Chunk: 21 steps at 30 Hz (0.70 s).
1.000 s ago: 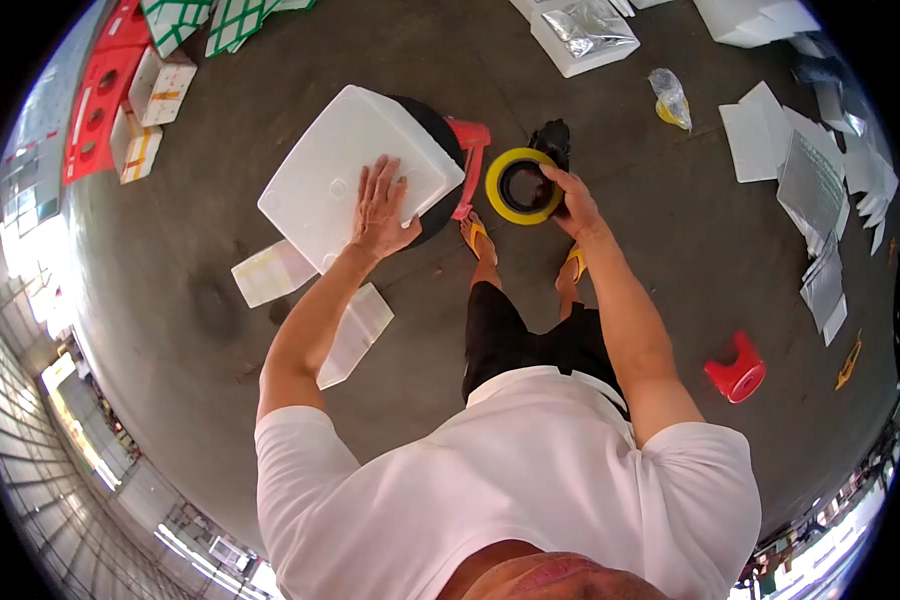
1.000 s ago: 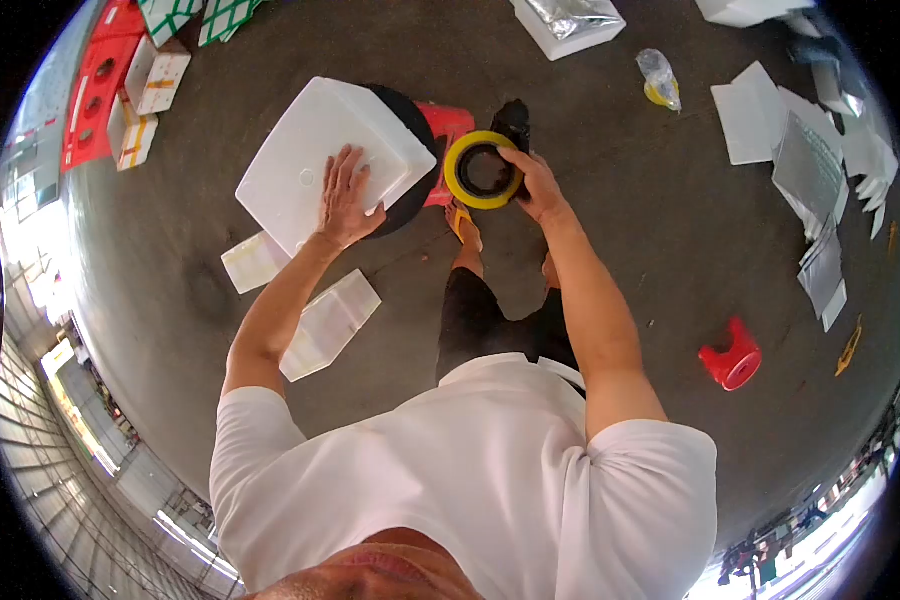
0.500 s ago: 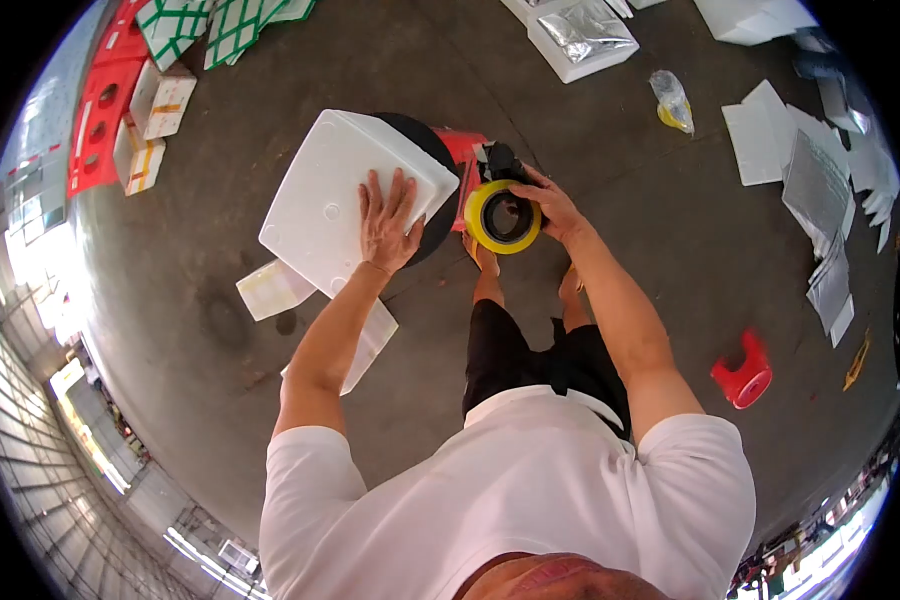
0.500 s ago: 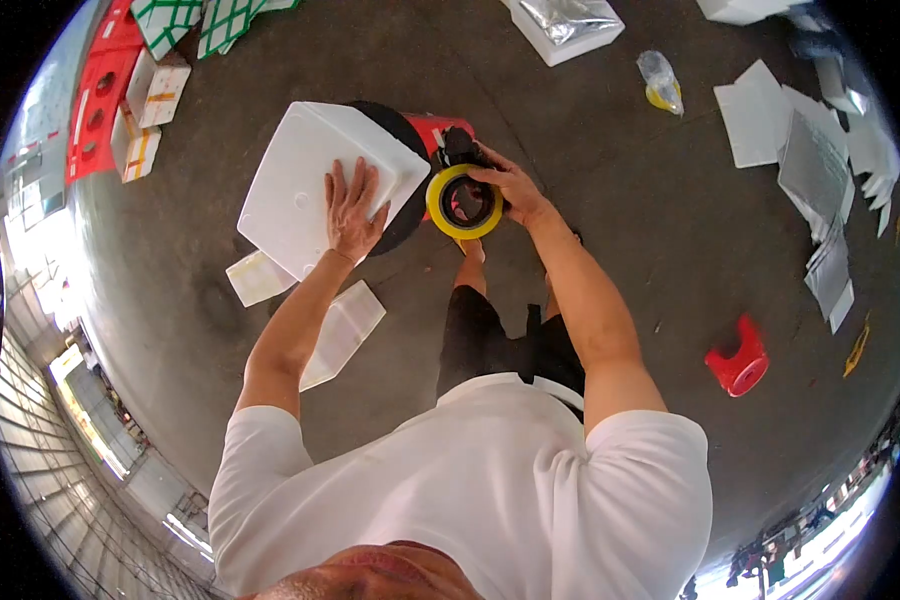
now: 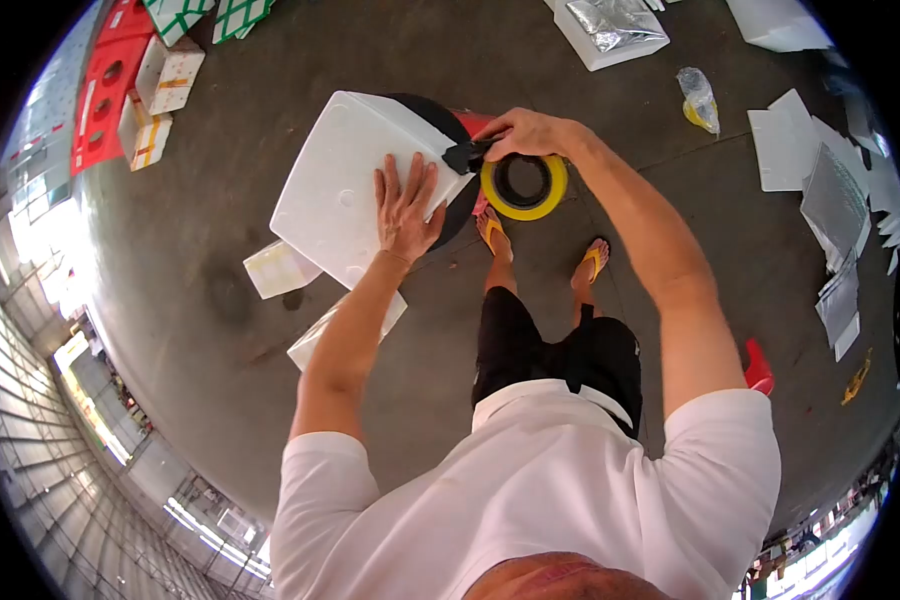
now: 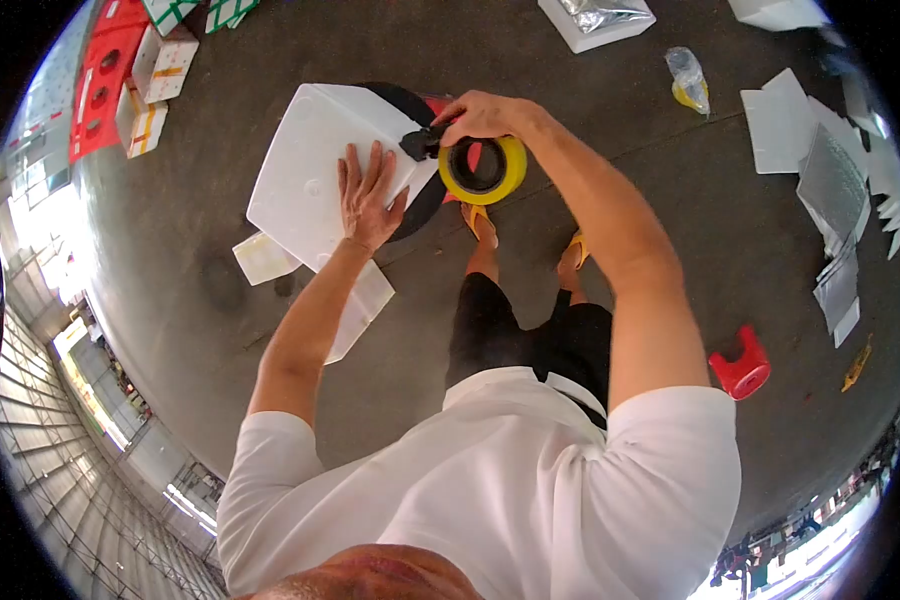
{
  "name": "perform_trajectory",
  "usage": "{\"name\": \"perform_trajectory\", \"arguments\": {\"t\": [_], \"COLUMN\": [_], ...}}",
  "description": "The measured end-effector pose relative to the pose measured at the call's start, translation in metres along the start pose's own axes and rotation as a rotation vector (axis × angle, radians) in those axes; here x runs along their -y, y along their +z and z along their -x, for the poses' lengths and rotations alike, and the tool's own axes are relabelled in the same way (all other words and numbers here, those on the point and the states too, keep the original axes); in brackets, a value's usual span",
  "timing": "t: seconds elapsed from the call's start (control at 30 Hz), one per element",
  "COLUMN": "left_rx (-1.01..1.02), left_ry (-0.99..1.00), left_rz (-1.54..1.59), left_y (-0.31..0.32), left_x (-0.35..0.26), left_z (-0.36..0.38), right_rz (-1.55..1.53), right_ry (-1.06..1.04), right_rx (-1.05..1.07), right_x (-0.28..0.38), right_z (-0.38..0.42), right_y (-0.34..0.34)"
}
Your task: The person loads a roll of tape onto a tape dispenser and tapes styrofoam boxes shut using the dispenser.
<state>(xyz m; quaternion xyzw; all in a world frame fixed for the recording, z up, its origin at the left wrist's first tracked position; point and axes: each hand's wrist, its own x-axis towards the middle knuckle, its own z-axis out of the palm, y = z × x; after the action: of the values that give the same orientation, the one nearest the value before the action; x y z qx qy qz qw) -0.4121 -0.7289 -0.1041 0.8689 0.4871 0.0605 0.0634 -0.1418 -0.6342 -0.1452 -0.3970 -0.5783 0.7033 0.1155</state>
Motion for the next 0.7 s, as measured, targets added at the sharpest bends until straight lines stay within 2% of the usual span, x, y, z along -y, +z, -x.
{"name": "perform_trajectory", "arguments": {"t": [0.03, 0.1, 0.2, 0.23, 0.3, 0.37, 0.43, 0.47, 0.5, 0.57, 0.63, 0.7], "left_rx": [-0.035, -0.073, -0.090, -0.087, -0.182, -0.126, -0.114, -0.077, -0.047, -0.026, -0.040, -0.071], "left_ry": [-0.037, -0.082, -0.267, -0.269, -0.406, -0.354, -0.259, -0.134, -0.127, -0.187, -0.212, -0.283], "left_rz": [-0.003, -0.004, 0.004, 0.002, 0.016, 0.095, 0.150, 0.133, 0.008, -0.045, -0.012, -0.020], "left_y": [0.002, 0.005, 0.012, 0.013, 0.017, 0.009, 0.004, 0.004, 0.007, 0.003, 0.008, 0.009], "left_x": [-0.001, -0.006, -0.005, -0.001, 0.011, 0.028, 0.039, 0.045, 0.034, 0.019, 0.017, 0.016], "left_z": [-0.005, -0.017, -0.042, -0.055, -0.072, -0.072, -0.061, -0.020, 0.002, 0.008, -0.002, -0.008], "right_rz": [0.033, 0.034, -0.251, -0.254, -0.459, -0.489, -0.246, -0.252, -0.256, -0.287, -0.122, -0.175], "right_ry": [-0.006, -0.046, -0.180, -0.181, -0.119, -0.055, -0.109, -0.097, -0.100, -0.093, -0.113, -0.163], "right_rx": [0.048, -0.009, -0.304, -0.301, -0.316, -0.254, -0.318, -0.322, -0.298, -0.267, -0.234, -0.174], "right_x": [0.002, 0.004, -0.013, -0.008, 0.006, 0.022, 0.012, 0.012, 0.016, 0.023, 0.023, 0.009], "right_z": [-0.001, 0.022, 0.015, 0.003, -0.032, -0.054, -0.079, -0.087, -0.097, -0.104, -0.111, -0.111], "right_y": [-0.006, 0.006, 0.033, 0.031, 0.020, 0.003, -0.005, -0.007, -0.010, -0.011, -0.019, -0.006]}}
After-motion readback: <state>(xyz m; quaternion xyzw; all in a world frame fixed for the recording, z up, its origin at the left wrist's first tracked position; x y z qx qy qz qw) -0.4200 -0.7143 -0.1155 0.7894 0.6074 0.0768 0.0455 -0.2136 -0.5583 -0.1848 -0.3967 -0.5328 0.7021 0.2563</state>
